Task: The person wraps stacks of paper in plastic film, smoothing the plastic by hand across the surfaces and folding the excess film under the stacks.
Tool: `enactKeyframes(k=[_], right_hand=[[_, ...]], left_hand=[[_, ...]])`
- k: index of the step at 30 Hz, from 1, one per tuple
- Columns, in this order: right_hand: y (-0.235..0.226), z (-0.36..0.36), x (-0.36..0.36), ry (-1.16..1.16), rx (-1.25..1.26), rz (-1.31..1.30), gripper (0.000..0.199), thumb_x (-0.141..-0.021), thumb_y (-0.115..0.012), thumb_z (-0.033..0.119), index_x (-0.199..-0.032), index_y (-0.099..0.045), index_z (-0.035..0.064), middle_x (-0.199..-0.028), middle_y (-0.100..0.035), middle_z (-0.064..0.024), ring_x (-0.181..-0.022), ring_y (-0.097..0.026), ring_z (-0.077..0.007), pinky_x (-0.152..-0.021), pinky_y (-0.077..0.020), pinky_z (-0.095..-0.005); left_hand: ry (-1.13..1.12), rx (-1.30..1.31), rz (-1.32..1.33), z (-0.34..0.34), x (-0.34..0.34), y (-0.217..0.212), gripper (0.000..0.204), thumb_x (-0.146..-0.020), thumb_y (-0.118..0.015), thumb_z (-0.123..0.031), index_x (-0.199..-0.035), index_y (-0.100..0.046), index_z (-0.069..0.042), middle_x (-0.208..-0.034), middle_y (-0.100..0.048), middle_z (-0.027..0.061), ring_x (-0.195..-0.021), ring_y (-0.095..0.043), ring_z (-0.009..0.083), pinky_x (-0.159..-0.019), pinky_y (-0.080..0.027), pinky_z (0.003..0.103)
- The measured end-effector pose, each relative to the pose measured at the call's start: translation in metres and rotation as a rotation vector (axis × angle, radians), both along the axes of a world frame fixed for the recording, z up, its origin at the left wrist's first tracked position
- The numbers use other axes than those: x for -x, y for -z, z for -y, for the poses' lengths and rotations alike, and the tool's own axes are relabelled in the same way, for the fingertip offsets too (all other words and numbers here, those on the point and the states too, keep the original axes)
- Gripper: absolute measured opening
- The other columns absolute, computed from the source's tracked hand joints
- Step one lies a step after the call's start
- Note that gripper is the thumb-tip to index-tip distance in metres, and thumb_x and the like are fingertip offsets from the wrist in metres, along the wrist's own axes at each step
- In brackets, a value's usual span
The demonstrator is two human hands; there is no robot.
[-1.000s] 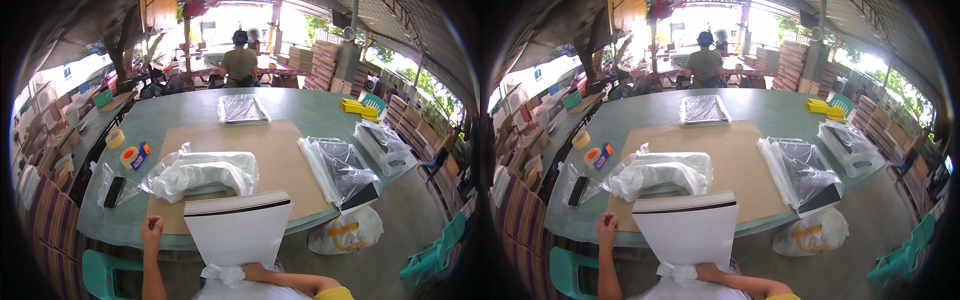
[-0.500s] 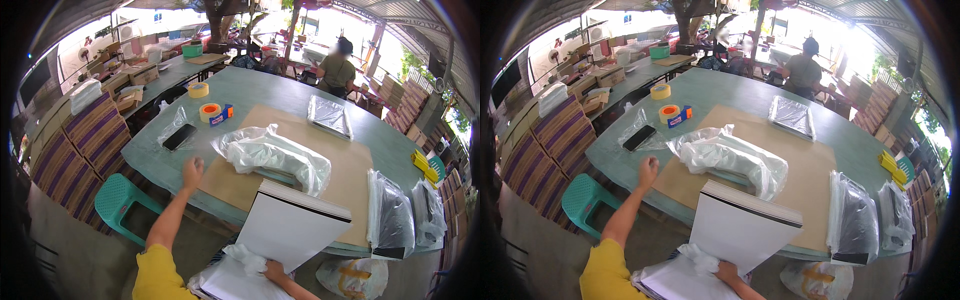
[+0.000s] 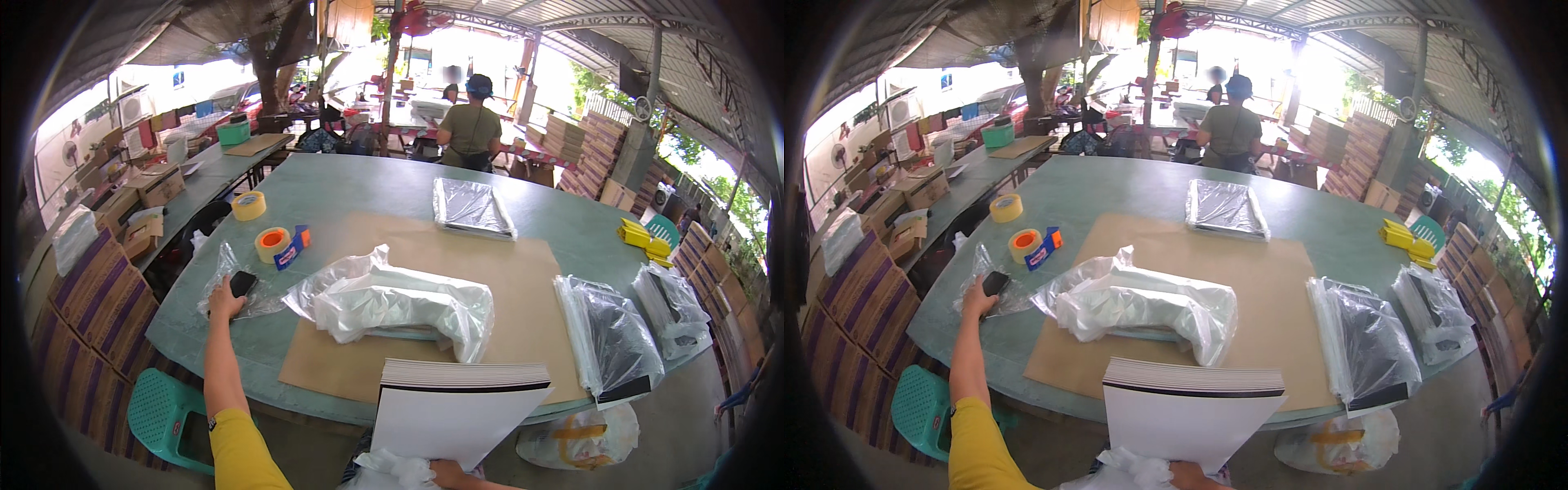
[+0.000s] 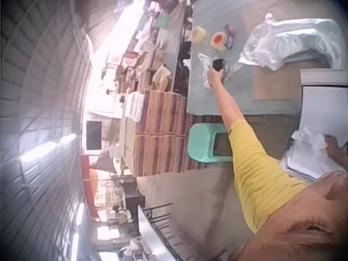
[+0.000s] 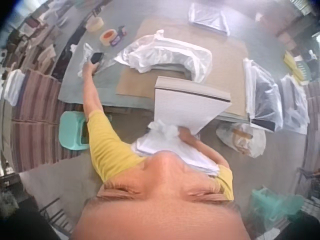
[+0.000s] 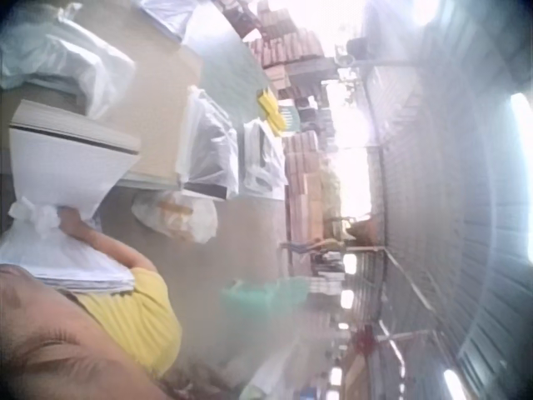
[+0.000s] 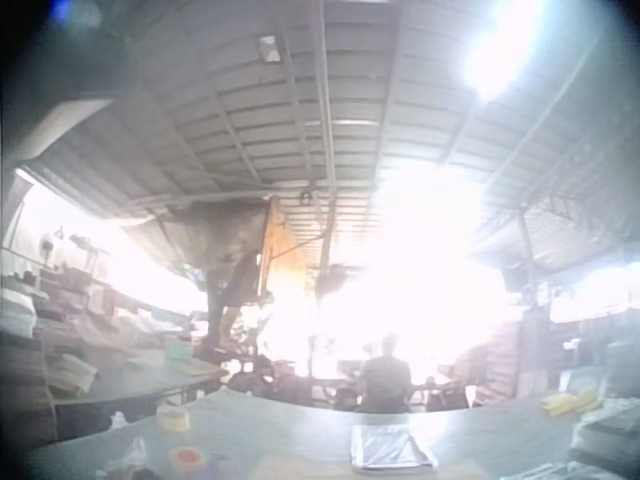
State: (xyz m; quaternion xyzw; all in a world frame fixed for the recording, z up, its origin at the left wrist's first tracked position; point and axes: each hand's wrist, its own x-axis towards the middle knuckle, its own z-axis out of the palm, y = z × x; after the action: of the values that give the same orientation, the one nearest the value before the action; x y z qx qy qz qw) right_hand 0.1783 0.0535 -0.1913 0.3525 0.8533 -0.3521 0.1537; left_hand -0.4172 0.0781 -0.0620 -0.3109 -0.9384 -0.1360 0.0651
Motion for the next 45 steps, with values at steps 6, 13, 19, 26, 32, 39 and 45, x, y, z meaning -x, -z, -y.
enactKeyframes(k=[6, 13, 19, 26, 32, 39, 45], right_hand=[[0.010, 0.002, -0.002, -0.003, -0.027, -0.083, 0.029, -0.067, -0.051, 0.018, -0.091, -0.054, 0.0016, -0.096, -0.053, -0.0207, -0.092, -0.048, -0.0359, -0.081, -0.0372, -0.0426], [0.010, 0.003, 0.000, 0.000, -0.048, -0.076, 0.031, -0.066, -0.053, 0.018, -0.091, -0.054, -0.0002, -0.097, -0.054, -0.0196, -0.093, -0.048, -0.0353, -0.082, -0.0374, -0.0422], [-0.022, -0.002, 0.001, -0.090, -0.073, 0.012, 0.029, -0.066, -0.054, 0.031, -0.080, -0.059, 0.0053, -0.080, -0.060, -0.0162, -0.076, -0.057, -0.0313, -0.068, -0.0449, -0.0412], [0.004, 0.001, -0.017, -0.066, -0.154, -0.047, 0.032, -0.060, -0.063, 0.035, -0.082, -0.059, 0.0127, -0.078, -0.060, -0.0135, -0.074, -0.056, -0.0318, -0.066, -0.0446, -0.0408], [0.006, -0.002, -0.015, -0.123, -0.139, -0.080, 0.036, -0.066, -0.057, 0.040, -0.083, -0.059, 0.0084, -0.080, -0.059, -0.0159, -0.079, -0.056, -0.0325, -0.070, -0.0440, -0.0413], [-0.003, 0.000, -0.011, -0.041, -0.146, -0.197, 0.032, -0.058, -0.064, 0.036, -0.080, -0.060, 0.0126, -0.074, -0.059, -0.0123, -0.072, -0.056, -0.0315, -0.065, -0.0444, -0.0412], [0.009, -0.003, -0.016, -0.121, -0.195, -0.143, 0.033, -0.059, -0.062, 0.038, -0.077, -0.060, 0.0107, -0.072, -0.059, -0.0127, -0.070, -0.057, -0.0309, -0.063, -0.0447, -0.0413]], left_hand=[[-0.057, 0.050, 0.024, 0.001, -0.013, -0.009, 0.078, -0.060, -0.063, -0.038, -0.125, -0.027, -0.013, -0.109, -0.048, 0.0191, -0.101, -0.046, 0.0330, -0.084, -0.037, 0.042], [-0.112, 0.093, 0.097, 0.001, -0.013, -0.013, 0.082, -0.056, -0.060, -0.042, -0.126, -0.027, -0.017, -0.109, -0.047, 0.0217, -0.102, -0.045, 0.0340, -0.088, -0.035, 0.042], [-0.240, 0.043, 0.168, 0.026, -0.033, -0.023, 0.081, -0.056, -0.059, -0.043, -0.127, -0.026, -0.025, -0.109, -0.048, 0.0179, -0.101, -0.047, 0.0330, -0.084, -0.038, 0.043], [-0.238, -0.212, 0.299, 0.010, -0.015, -0.006, 0.094, -0.056, -0.060, -0.060, -0.129, -0.023, -0.015, -0.115, -0.045, 0.0222, -0.110, -0.041, 0.0336, -0.089, -0.034, 0.042], [-0.116, -0.379, 0.531, 0.071, 0.032, 0.011, 0.070, -0.057, -0.071, -0.024, -0.115, -0.042, 0.001, -0.104, -0.053, 0.0208, -0.093, -0.054, 0.0285, -0.079, -0.043, 0.034], [0.139, -0.382, 0.838, 0.091, 0.023, -0.005, 0.087, -0.044, -0.075, 0.000, -0.121, -0.034, -0.001, -0.106, -0.052, 0.0189, -0.090, -0.055, 0.0263, -0.076, -0.045, 0.035], [0.250, -0.294, 0.937, 0.090, 0.015, -0.016, 0.113, -0.039, -0.076, 0.006, -0.131, -0.012, -0.009, -0.106, -0.050, 0.0221, -0.091, -0.054, 0.0270, -0.075, -0.046, 0.036]])
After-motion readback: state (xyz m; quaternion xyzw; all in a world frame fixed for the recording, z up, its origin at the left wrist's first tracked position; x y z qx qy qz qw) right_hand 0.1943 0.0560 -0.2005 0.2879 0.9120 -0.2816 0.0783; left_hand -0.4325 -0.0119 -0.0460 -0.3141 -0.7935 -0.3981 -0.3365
